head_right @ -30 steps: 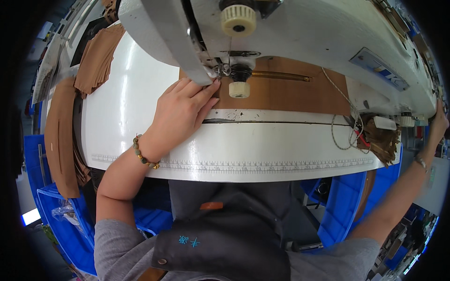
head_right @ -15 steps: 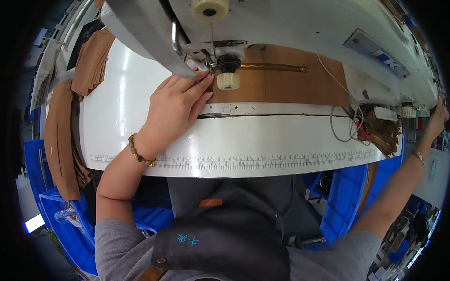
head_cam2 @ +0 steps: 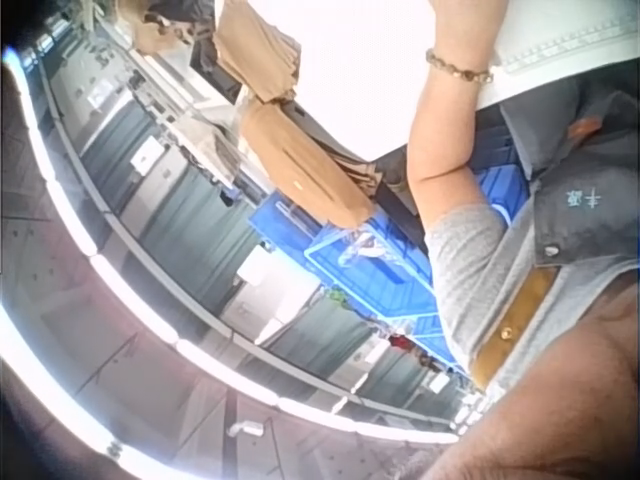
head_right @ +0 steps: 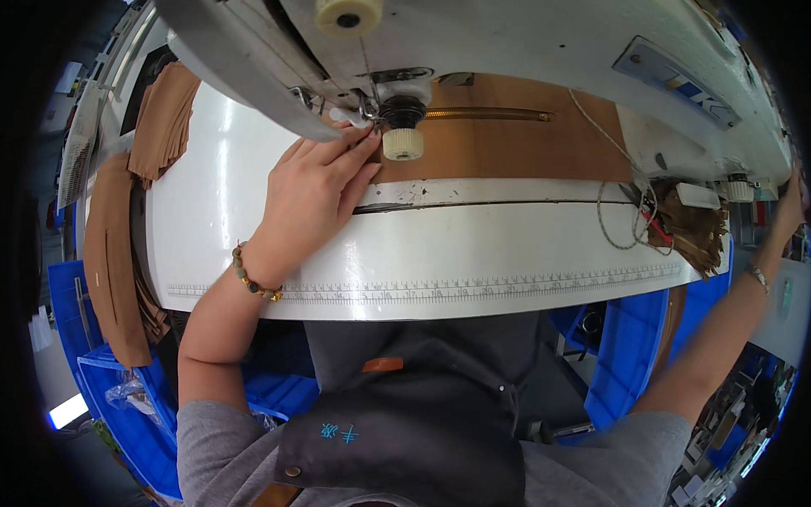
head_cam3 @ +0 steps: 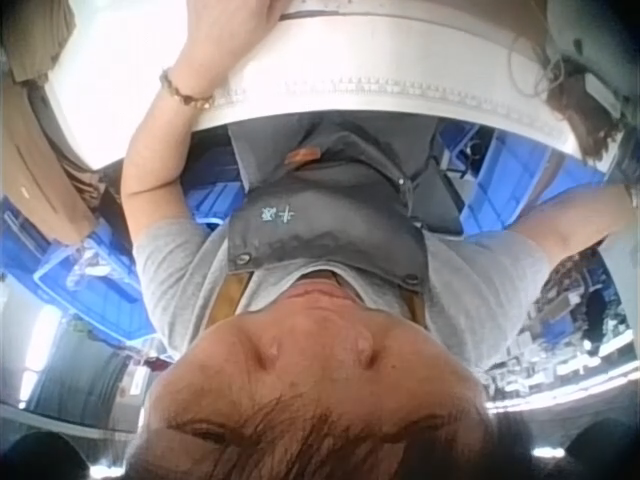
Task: Sewing a zipper and leather panels together using an industrial sewing machine in a leather goods workshop.
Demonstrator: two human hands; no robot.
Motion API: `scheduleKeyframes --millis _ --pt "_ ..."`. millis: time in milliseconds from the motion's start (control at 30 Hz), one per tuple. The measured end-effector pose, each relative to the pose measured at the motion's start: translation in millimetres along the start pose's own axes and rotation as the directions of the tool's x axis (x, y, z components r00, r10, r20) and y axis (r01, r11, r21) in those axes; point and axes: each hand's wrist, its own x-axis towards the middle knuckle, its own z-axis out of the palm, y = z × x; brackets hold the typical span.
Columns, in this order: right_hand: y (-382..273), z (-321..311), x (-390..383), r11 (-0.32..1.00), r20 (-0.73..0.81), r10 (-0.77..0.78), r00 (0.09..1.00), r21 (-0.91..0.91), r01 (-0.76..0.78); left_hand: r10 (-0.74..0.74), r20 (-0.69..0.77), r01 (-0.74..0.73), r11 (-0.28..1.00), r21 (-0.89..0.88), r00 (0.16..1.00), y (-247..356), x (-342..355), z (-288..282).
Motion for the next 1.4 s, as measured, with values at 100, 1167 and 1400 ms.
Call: scheduleKeyframes --millis 100,1167,1400 --pt "52 18 -40 0.976 0.047 -0.217 0.975 -0.022 0.218 -0.033 0.033 0.033 0.999 -0.013 0.999 1 -2 0" --pt "-193 48 -315 0.741 0.425 -0.625 0.654 0.059 0.669 0.259 0.218 -0.206 0.949 -0.241 0.941 49 -37 -31" --pt "-272 85 -350 0.554 0.465 -0.809 0.359 0.402 0.729 0.227 0.182 -0.193 0.964 -0.185 0.957 14 -32 -33"
